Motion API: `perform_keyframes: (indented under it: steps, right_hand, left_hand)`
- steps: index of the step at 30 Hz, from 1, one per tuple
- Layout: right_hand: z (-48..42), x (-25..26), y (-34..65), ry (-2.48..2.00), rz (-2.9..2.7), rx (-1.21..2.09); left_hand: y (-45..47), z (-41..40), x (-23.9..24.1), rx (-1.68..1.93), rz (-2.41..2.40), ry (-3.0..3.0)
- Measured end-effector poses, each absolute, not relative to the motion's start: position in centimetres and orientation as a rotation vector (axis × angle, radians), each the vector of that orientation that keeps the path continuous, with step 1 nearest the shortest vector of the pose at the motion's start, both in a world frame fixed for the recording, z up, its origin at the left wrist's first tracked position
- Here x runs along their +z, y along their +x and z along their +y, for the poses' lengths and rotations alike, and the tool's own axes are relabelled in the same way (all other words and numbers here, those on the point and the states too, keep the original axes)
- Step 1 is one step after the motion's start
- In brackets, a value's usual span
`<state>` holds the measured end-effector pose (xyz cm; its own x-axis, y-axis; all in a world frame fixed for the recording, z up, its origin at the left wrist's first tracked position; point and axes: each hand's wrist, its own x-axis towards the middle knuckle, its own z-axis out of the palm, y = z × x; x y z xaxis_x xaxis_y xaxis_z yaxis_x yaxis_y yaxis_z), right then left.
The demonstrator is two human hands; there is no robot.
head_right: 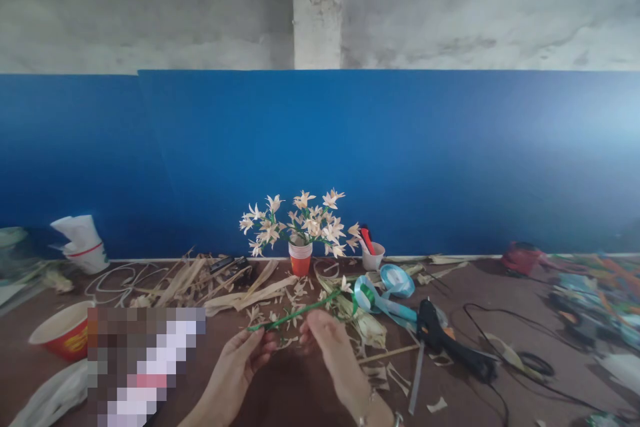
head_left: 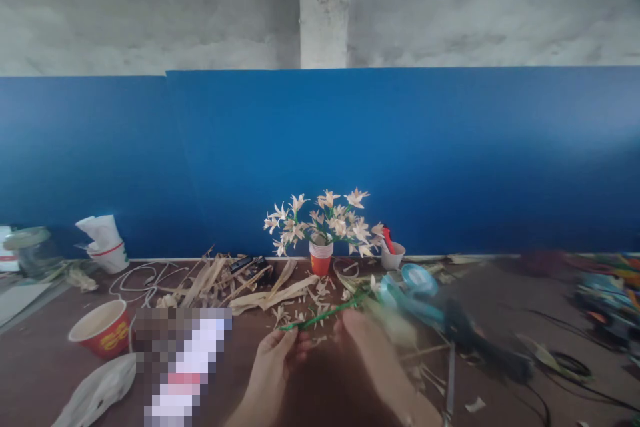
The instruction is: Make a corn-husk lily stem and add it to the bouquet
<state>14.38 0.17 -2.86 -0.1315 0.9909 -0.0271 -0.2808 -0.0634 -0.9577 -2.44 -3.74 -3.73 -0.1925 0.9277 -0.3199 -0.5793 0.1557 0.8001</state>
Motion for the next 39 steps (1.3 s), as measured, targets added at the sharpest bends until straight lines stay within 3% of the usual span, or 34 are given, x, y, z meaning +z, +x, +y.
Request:
perform_keyframes:
  steps: [10, 27, 31, 39]
  right_hand:
    - [0.3, -3.2, 14.3, -1.154, -1.065, 1.274]
    - [0.2, -3.2, 14.6, -1.079, -0.965, 1.344]
    - [-0.1, -3.1, 14.2, -1.051, -1.140, 1.361]
    - [-1.1, -3.2, 13.2, -1.205, -1.609, 1.049]
  left_hand:
    - [-2.2, -4.2, -3.3, 1.169, 1.145, 0.777]
    - [-3.0, -3.5, -4.0, 1.283, 1.348, 1.087]
    - [-2.3, -3.8, -4.3, 1.209, 1.257, 1.043]
    - [-1.3, -4.3, -4.7, 1.168, 1.148, 0.986]
